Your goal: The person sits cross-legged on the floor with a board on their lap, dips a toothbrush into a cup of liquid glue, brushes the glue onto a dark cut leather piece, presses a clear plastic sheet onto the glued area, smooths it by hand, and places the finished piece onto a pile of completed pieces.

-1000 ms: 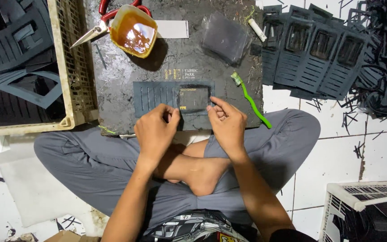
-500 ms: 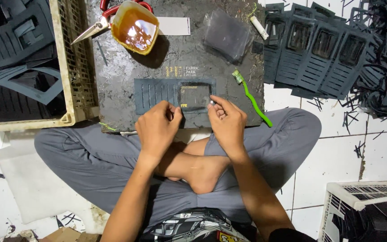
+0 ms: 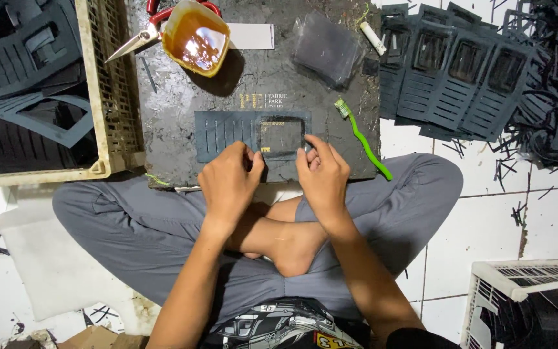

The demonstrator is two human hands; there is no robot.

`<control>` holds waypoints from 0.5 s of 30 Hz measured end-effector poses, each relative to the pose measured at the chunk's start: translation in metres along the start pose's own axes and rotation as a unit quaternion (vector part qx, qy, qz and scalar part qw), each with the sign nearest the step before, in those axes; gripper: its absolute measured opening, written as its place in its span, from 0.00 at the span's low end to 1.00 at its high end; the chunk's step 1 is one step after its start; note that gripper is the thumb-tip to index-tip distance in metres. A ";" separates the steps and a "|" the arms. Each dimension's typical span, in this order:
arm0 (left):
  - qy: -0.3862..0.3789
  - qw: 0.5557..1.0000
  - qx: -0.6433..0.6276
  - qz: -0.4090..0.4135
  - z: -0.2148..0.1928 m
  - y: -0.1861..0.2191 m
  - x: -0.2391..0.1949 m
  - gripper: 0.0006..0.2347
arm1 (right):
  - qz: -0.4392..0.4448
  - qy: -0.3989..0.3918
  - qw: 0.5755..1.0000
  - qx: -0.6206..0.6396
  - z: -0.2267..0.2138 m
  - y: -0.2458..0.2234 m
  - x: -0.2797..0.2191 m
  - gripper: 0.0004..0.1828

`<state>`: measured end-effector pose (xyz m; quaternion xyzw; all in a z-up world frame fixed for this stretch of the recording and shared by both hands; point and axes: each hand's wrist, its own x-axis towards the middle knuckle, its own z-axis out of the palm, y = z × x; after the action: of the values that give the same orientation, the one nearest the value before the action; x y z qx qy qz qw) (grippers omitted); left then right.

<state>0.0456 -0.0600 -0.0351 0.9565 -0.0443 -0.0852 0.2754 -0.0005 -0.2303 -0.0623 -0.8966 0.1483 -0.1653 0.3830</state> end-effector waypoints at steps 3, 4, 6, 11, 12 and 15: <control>-0.001 1.000 -0.012 0.008 -0.004 0.003 -0.002 0.07 | -0.022 0.026 0.999 -0.031 0.000 -0.002 -0.004 0.16; -0.001 1.000 -0.012 0.007 -0.003 0.002 -0.002 0.07 | -0.022 0.026 0.999 -0.031 0.001 -0.002 -0.005 0.16; -0.016 0.999 0.024 0.015 -0.001 -0.001 -0.001 0.09 | -0.064 0.052 0.996 -0.026 0.001 -0.002 -0.010 0.11; -0.040 0.998 0.032 0.032 -0.010 0.002 -0.002 0.15 | -0.101 0.045 0.993 -0.031 0.003 0.010 -0.019 0.10; -0.047 0.997 0.046 0.037 -0.011 0.002 -0.002 0.15 | -0.110 0.047 0.992 -0.045 0.005 0.013 -0.020 0.10; -0.044 0.996 0.064 0.047 -0.012 0.004 -0.002 0.18 | -0.132 0.037 0.989 -0.045 0.004 -0.002 -0.022 0.15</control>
<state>0.0457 -0.0570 -0.0220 0.9644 -0.1063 -0.1111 0.2151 -0.0180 -0.2179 -0.0677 -0.9182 0.0496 -0.2405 0.3109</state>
